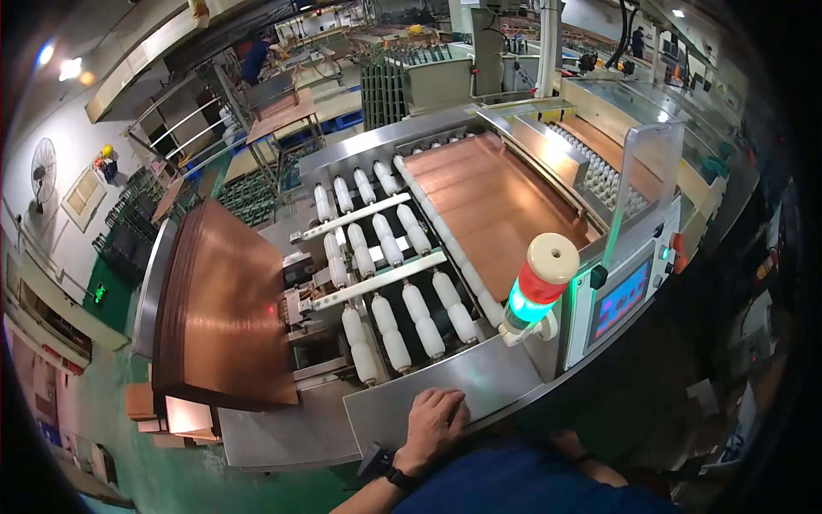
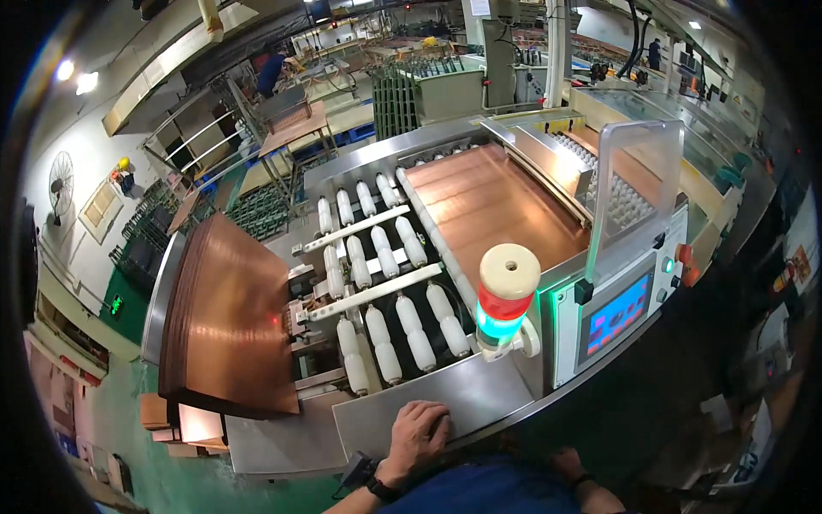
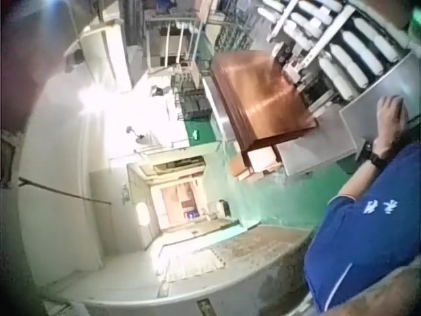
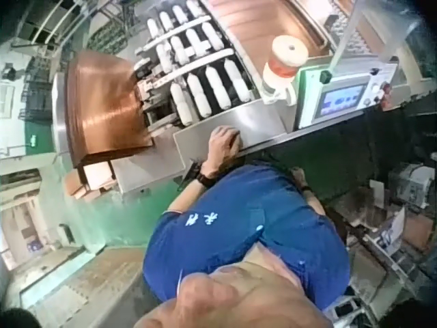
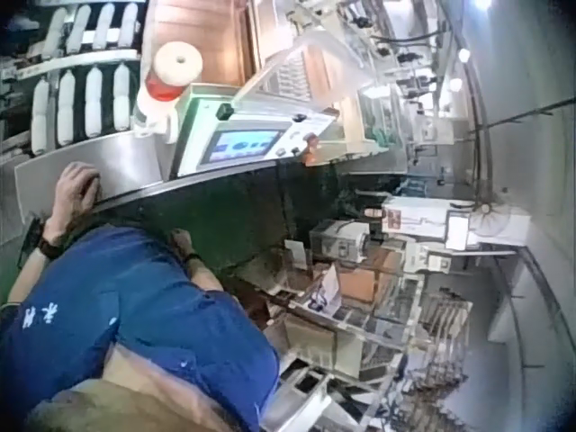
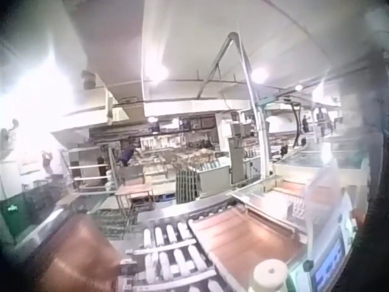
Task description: Operating an industrial machine to process copper sheets, involving interacting with a touchscreen control panel and adjusting mechanical wheels.
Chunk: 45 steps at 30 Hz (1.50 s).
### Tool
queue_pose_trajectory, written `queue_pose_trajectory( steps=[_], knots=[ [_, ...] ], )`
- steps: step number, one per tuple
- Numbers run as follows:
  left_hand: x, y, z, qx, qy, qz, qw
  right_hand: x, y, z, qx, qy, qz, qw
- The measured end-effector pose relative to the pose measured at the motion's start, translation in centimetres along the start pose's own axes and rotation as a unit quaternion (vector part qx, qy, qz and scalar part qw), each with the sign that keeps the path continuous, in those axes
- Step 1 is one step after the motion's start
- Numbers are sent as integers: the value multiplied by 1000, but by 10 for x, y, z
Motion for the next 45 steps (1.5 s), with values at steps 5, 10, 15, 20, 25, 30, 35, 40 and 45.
queue_pose_trajectory(
  steps=[5, 10, 15, 20, 25, 30, 35, 40, 45],
  knots=[
    [4, 6, -4, 21, -16, 48, 998, 23, 38, -14, -17, -55, 165, 985],
    [1, -9, 2, 11, 4, 20, 1000, 17, 17, -25, 100, -19, 44, 994],
    [3, 0, -2, 23, 6, 18, 1000, -2, -6, -2, 185, -21, -64, 980],
    [1, 27, -13, 33, -34, 9, 999, 16, 5, 10, 172, 1, -83, 982],
    [2, 26, -13, 37, -41, -4, 998, 27, -1, 13, 159, 19, -78, 984],
    [3, 26, -11, 35, -36, -10, 999, 34, 0, 8, 186, -24, -52, 981],
    [6, 22, -9, 39, -36, -20, 998, 29, -7, 10, 213, -16, -100, 972],
    [5, 25, -11, 36, -35, -11, 999, 22, -11, 12, 216, -30, -98, 971],
    [7, 25, -12, 32, -43, -12, 998, 32, 11, 13, 255, -19, -96, 962]
  ],
)
Point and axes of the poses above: each hand's wrist, its own z-axis away from the middle knuckle, its own x-axis out of the palm, y = z × x, the point moved 10 cm from there along -z, towards the middle knuckle
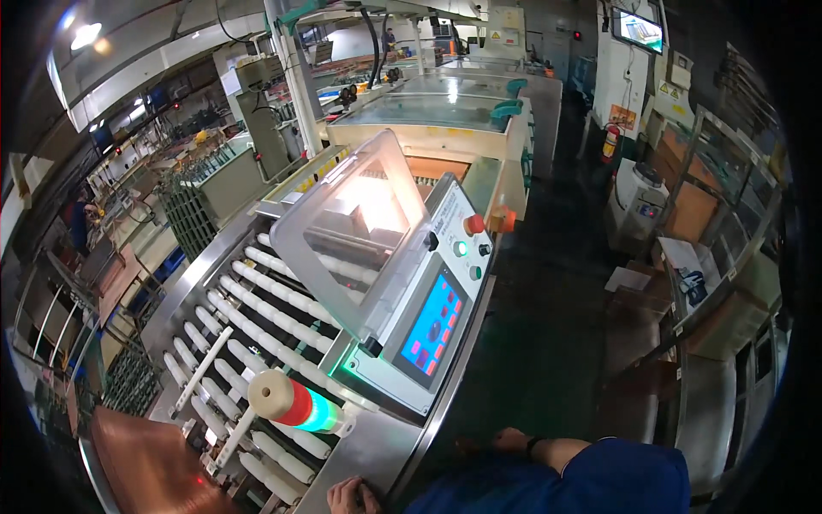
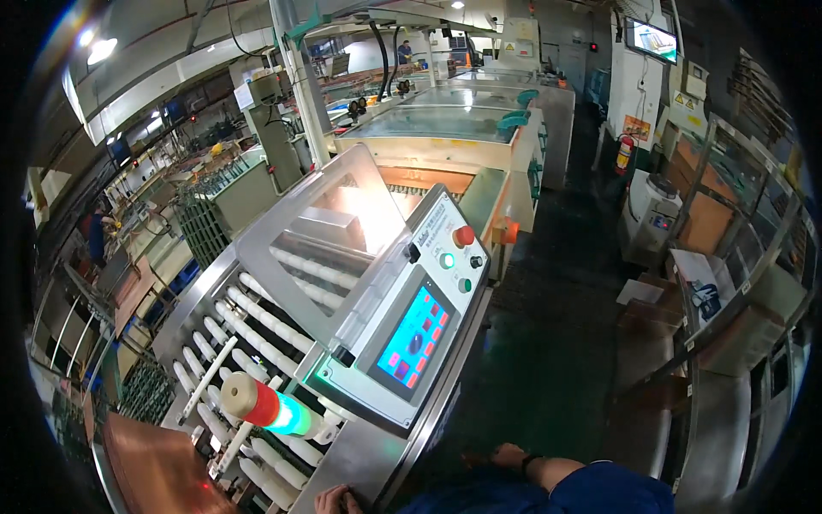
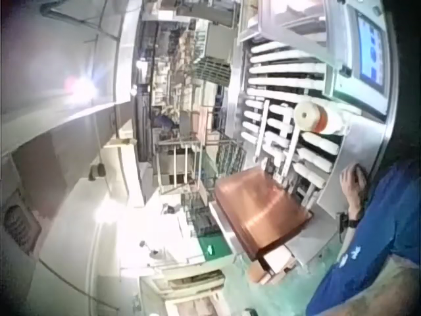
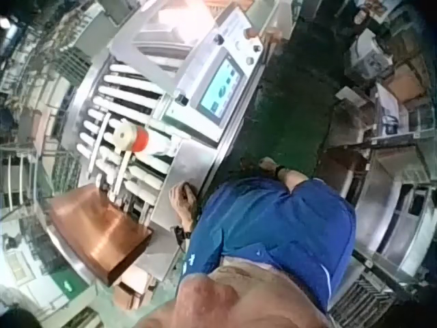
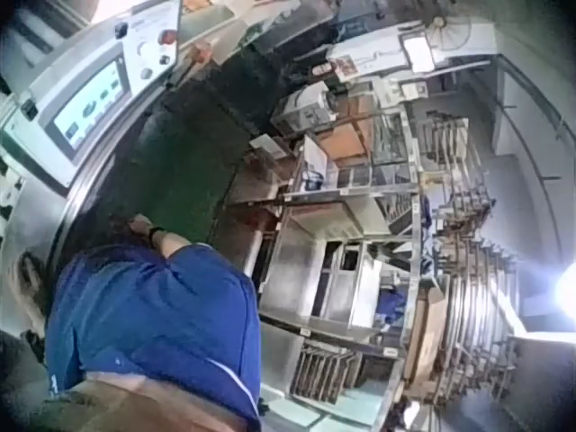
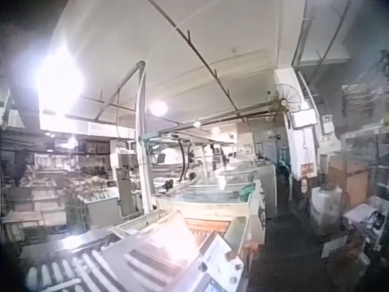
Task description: Operating an industrial machine to process copper sheets, involving interacting with a touchscreen control panel and adjusting mechanical wheels.
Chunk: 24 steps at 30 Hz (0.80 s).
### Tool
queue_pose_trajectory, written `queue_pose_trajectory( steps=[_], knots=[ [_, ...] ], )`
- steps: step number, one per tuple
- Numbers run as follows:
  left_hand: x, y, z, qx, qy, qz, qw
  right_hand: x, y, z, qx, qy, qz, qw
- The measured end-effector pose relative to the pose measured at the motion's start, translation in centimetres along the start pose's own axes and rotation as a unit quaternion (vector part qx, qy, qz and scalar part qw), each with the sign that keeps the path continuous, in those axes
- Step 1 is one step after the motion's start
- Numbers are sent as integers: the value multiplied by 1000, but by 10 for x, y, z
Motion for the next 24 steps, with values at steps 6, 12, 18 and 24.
queue_pose_trajectory(
  steps=[6, 12, 18, 24],
  knots=[
    [0, -3, 2, 5, 3, -15, 1000, -5, -10, 11, 5, -19, -34, 999],
    [16, -32, 14, -27, -10, -27, 999, -6, -13, 6, -50, 36, -3, 998],
    [19, -41, 19, -28, 8, -1, 1000, 6, -3, -15, -70, 20, 1, 997],
    [11, -16, 9, -1, -21, -35, 999, -26, -40, 27, -8, -25, -23, 999]
  ],
)
Point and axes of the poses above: each hand's wrist, its own z-axis away from the middle knuckle, its own x-axis out of the palm, y = z × x, the point moved 10 cm from there along -z, towards the middle knuckle
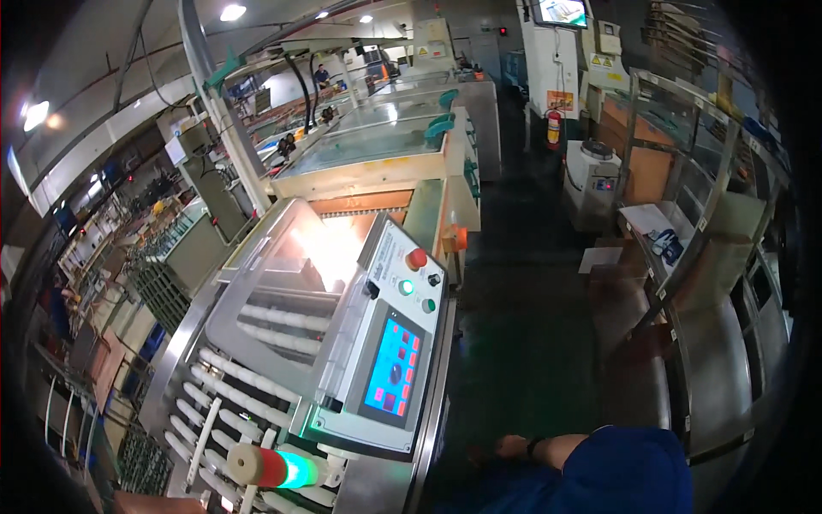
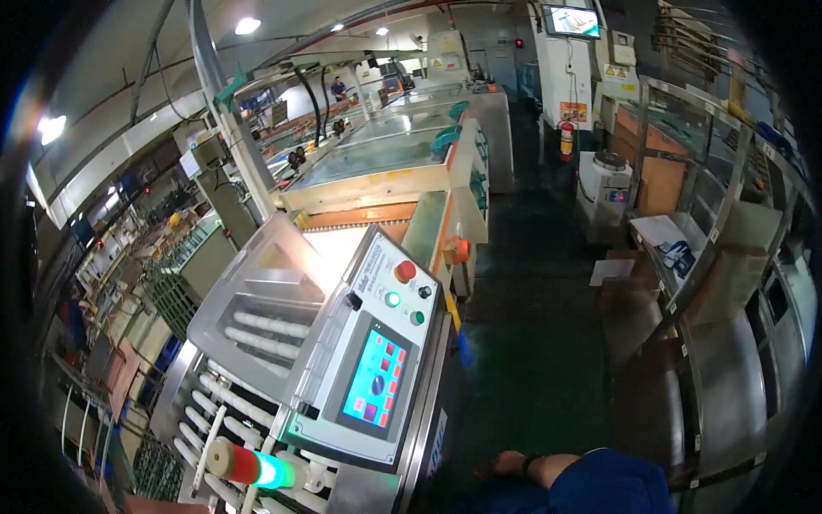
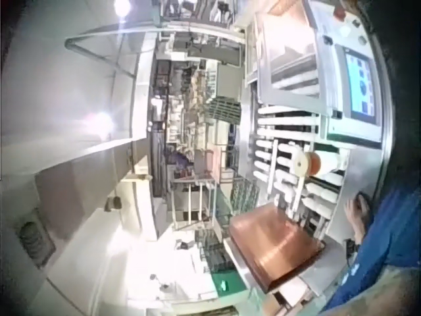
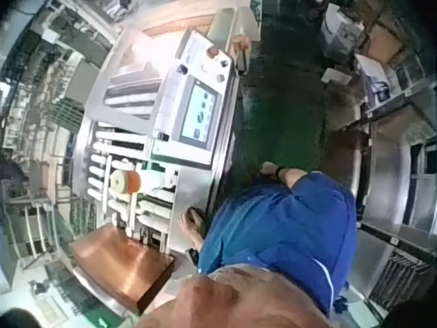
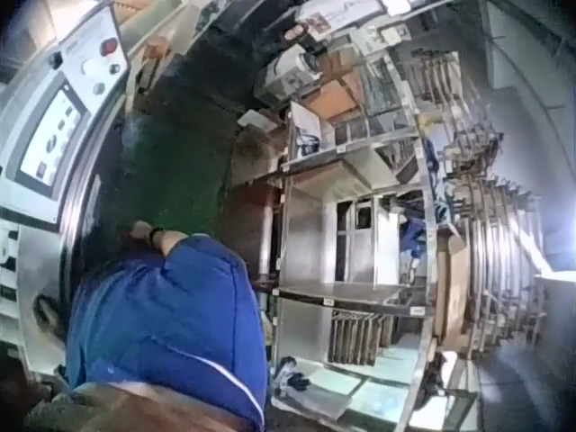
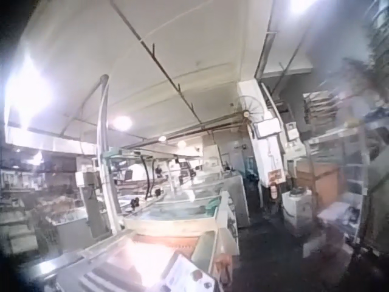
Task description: Operating an industrial machine to process copper sheets, involving interacting with a touchscreen control panel and adjusting mechanical wheels.
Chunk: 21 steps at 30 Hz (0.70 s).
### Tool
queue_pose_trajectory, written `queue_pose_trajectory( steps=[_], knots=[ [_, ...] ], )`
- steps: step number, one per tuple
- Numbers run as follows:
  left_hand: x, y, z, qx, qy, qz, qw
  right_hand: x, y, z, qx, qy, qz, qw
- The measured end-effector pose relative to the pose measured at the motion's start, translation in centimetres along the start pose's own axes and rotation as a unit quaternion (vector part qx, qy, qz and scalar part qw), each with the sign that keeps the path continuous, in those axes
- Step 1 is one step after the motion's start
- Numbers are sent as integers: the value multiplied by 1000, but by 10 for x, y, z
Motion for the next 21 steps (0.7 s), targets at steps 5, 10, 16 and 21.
queue_pose_trajectory(
  steps=[5, 10, 16, 21],
  knots=[
    [2, -9, 6, 21, 16, 3, 1000, 8, 8, 0, 19, -21, -39, 999],
    [3, -6, 4, 16, 10, -7, 1000, 2, 8, 4, 35, 1, -19, 999],
    [6, -17, 6, -33, 3, -11, 999, 0, 1, -7, -32, -3, 46, 998],
    [16, -26, 6, -53, -15, -36, 998, 29, 46, -51, -16, 11, 46, 999]
  ],
)
Point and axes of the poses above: each hand's wrist, its own z-axis away from the middle knuckle, its own x-axis out of the palm, y = z × x, the point moved 10 cm from there along -z, towards the middle knuckle
